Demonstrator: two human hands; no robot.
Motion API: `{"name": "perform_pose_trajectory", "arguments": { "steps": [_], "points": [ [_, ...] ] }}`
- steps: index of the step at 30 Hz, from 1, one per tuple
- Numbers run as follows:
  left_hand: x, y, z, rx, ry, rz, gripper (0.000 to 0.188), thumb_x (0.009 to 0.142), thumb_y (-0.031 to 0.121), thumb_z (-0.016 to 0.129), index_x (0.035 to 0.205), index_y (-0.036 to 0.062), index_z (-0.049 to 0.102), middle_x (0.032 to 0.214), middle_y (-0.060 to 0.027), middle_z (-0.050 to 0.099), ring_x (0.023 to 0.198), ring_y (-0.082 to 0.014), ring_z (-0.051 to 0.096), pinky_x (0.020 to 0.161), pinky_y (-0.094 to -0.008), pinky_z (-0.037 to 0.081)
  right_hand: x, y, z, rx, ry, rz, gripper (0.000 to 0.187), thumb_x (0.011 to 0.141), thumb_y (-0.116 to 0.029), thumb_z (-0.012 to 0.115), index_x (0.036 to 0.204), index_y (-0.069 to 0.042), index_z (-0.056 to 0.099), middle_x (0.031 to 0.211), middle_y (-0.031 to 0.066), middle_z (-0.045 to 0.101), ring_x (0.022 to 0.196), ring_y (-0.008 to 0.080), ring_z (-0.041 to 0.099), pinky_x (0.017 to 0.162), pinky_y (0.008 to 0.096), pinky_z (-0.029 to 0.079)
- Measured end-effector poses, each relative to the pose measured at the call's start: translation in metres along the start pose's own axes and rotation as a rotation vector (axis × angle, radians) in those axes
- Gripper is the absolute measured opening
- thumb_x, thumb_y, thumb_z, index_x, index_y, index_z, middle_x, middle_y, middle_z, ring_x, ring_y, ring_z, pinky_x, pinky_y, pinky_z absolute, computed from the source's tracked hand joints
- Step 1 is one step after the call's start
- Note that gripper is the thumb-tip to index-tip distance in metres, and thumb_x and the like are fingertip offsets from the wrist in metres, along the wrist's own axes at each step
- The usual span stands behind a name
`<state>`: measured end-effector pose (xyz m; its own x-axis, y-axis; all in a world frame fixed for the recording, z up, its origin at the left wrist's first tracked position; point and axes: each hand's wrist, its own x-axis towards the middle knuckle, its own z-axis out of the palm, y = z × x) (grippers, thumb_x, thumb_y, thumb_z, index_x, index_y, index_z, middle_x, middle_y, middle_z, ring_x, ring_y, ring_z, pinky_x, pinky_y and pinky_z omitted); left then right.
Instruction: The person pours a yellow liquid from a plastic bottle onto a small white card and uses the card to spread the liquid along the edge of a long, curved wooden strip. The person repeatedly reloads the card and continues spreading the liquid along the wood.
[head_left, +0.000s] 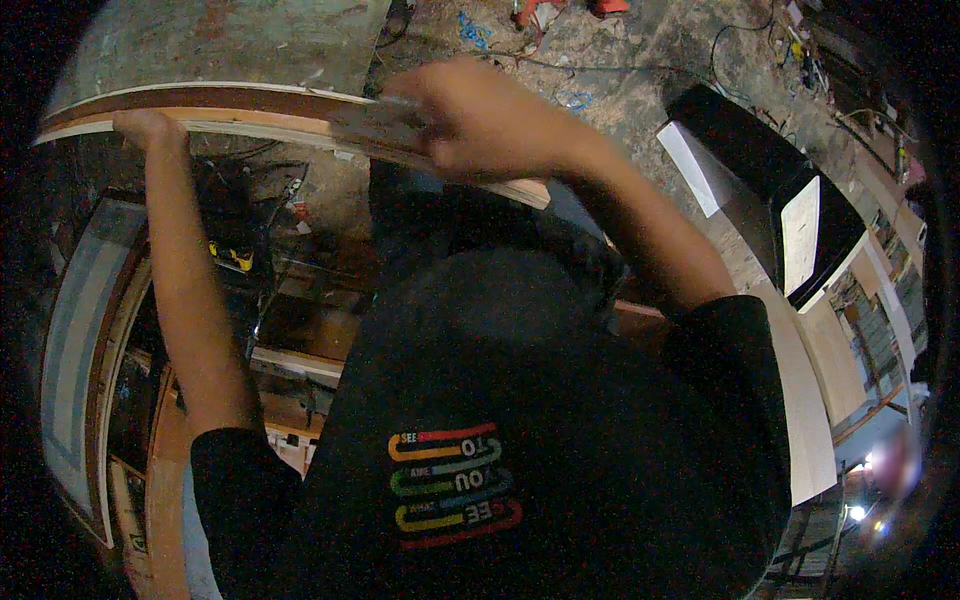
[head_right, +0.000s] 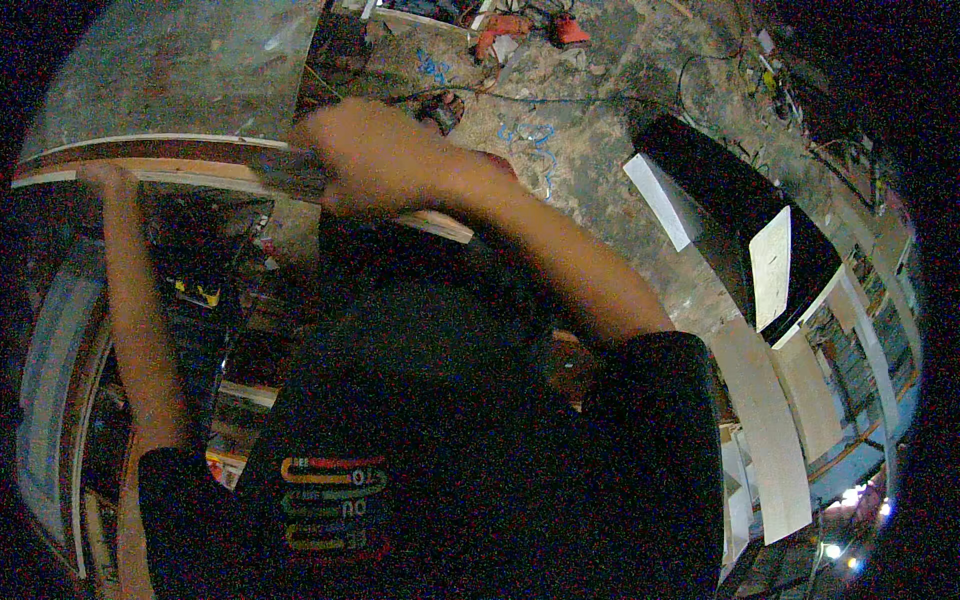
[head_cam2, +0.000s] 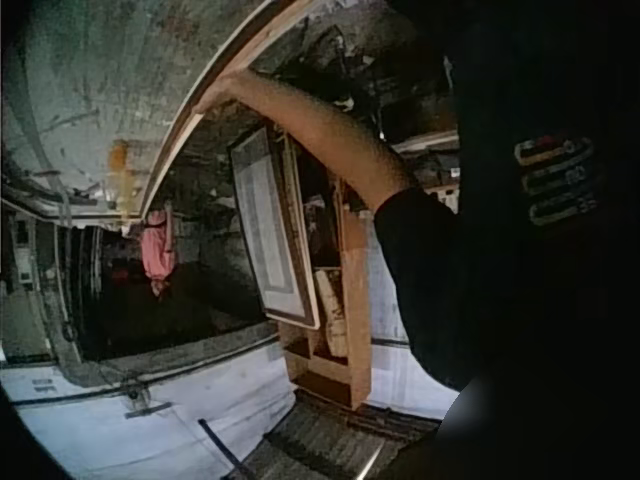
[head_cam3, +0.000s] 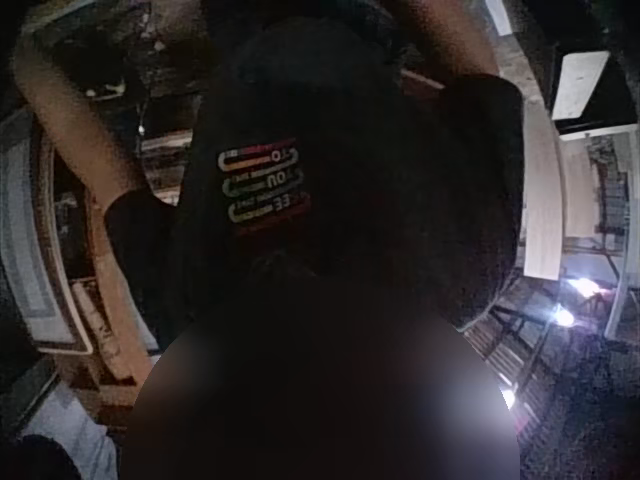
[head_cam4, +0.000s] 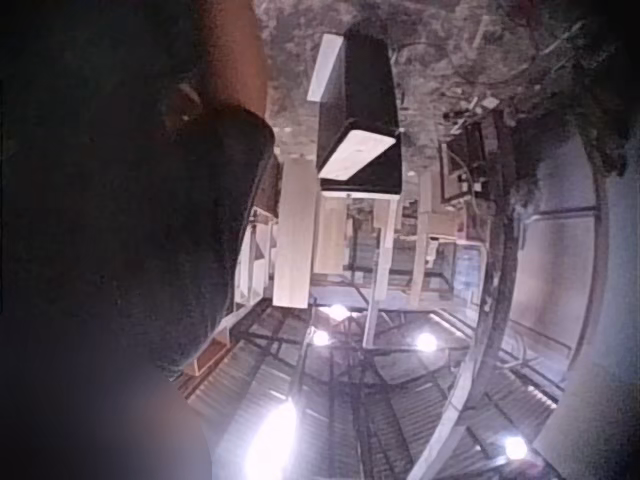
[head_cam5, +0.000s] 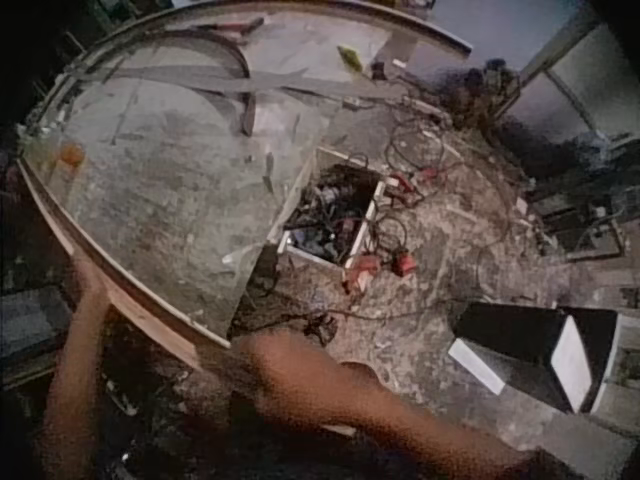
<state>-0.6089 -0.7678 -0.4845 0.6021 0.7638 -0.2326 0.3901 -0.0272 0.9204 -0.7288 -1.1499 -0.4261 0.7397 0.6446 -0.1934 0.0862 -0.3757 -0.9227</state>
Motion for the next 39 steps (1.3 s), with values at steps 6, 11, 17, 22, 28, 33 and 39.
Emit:
{"name": "perform_pose_trajectory", "arguments": {
  "steps": [6,11,17,22,28,33,39],
  "points": [
    [0.022,-0.012,-0.006,0.039,-0.042,0.079,0.062,0.102,0.032,0.019,0.143,-0.0058,0.046,0.146,-0.0190,0.049,0.132,-0.0335,0.051,0.115,-0.0491,0.040,0.020,0.024,-0.013,0.275,0.161,-0.031,0.040,0.074,-0.004,0.063,0.114,-0.003,0.069,0.100,0.0121,0.075,0.092,0.0246,0.071,0.085,0.0359,0.055],
    [0.029,-0.014,-0.008,0.029,-0.030,0.065,0.062,0.102,0.032,0.019,0.143,-0.0057,0.046,0.146,-0.0190,0.050,0.131,-0.0337,0.051,0.115,-0.0496,0.040,0.016,0.043,0.014,0.553,0.076,0.004,0.033,0.081,0.004,0.065,0.113,-0.006,0.069,0.101,0.0079,0.074,0.095,0.0166,0.068,0.087,0.0308,0.053],
    [0.026,-0.013,-0.011,0.078,-0.026,0.073,0.062,0.102,0.031,0.017,0.141,-0.0062,0.047,0.145,-0.0195,0.051,0.131,-0.0335,0.051,0.116,-0.0496,0.039,-0.021,0.062,0.020,0.795,-0.155,-0.138,0.024,0.076,0.012,0.064,0.096,0.000,0.072,0.111,0.0126,0.075,0.112,0.0241,0.069,0.101,0.0337,0.050],
    [0.022,-0.007,-0.009,0.147,-0.081,0.077,0.062,0.103,0.032,0.016,0.143,-0.0055,0.045,0.147,-0.0202,0.048,0.132,-0.0333,0.050,0.116,-0.0487,0.039,-0.087,0.073,-0.002,0.804,-0.206,0.045,0.032,0.069,0.016,0.060,0.094,0.000,0.074,0.106,0.0176,0.075,0.113,0.0288,0.069,0.103,0.0393,0.050],
    [-0.004,0.004,0.000,0.186,-0.013,0.051,0.063,0.103,0.033,0.015,0.144,-0.0043,0.044,0.148,-0.0207,0.046,0.134,-0.0349,0.048,0.116,-0.0513,0.038,-0.143,0.075,-0.012,0.933,-0.184,0.186,0.023,0.072,0.011,0.066,0.092,0.001,0.073,0.108,0.0184,0.075,0.111,0.0287,0.069,0.101,0.0383,0.051],
    [-0.002,0.005,-0.002,0.078,-0.099,0.077,0.063,0.104,0.034,0.015,0.146,-0.0042,0.043,0.149,-0.0212,0.045,0.133,-0.0360,0.049,0.115,-0.0515,0.039,-0.167,0.069,-0.027,0.947,-0.083,0.387,0.013,0.077,0.005,0.073,0.090,0.003,0.073,0.105,0.0172,0.075,0.108,0.0274,0.070,0.097,0.0378,0.054],
    [0.006,-0.002,-0.006,0.127,-0.059,0.090,0.062,0.104,0.034,0.017,0.145,-0.0036,0.045,0.147,-0.0211,0.047,0.133,-0.0365,0.050,0.116,-0.0507,0.039,-0.160,0.038,-0.011,0.948,0.576,0.726,0.061,0.083,-0.010,0.081,0.135,0.000,0.052,0.123,0.0110,0.069,0.112,0.0224,0.066,0.098,0.0384,0.053]
  ]
}}
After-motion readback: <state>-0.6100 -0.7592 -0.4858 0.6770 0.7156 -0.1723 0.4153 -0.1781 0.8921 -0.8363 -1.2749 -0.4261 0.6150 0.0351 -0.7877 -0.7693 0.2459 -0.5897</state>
